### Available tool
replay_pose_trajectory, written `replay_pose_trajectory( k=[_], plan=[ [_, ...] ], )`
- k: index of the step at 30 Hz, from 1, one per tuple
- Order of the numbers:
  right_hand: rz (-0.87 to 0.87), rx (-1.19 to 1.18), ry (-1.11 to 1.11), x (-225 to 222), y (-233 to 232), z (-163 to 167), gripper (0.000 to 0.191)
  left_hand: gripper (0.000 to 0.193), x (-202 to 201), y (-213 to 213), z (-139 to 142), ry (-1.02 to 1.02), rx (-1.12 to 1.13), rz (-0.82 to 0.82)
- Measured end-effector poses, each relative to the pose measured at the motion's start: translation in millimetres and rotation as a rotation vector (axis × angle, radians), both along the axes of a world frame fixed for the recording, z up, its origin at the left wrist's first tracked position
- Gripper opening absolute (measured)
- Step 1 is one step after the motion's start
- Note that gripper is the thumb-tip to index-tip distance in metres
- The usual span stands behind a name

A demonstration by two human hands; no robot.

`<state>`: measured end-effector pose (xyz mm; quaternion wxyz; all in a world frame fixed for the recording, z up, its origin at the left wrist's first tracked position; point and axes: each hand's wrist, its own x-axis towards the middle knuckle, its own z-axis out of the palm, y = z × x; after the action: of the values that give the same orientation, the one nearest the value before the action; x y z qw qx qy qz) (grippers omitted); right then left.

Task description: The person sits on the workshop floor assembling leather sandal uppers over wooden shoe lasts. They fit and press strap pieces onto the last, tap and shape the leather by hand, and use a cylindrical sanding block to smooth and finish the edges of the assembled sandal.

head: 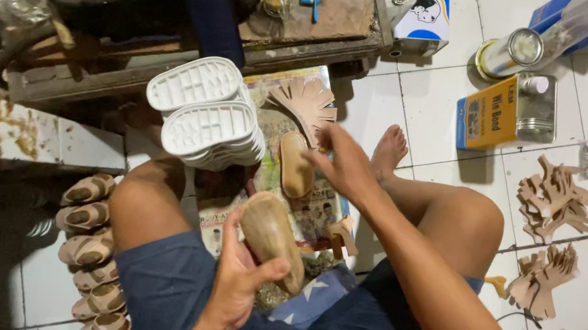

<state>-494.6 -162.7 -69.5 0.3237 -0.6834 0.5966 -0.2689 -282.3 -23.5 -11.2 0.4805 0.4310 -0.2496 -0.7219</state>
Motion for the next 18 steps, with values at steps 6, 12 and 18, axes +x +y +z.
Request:
replay_pose_trajectory(
  k=[6, 12, 18],
  plan=[
    [0.001, -0.152, 0.230, 23, -89, -16, 0.055, 0.112, -25, -43, -28, 0.029, 0.053, -0.085],
    [0.014, -0.008, -0.126, -12, -122, -33, 0.024, 0.114, -65, -128, -61, -0.006, 0.069, -0.065],
    [-0.114, 0.118, -0.445, -41, -123, -34, 0.026, 0.096, -122, -233, -74, 0.040, 0.193, -0.019]
  ],
)
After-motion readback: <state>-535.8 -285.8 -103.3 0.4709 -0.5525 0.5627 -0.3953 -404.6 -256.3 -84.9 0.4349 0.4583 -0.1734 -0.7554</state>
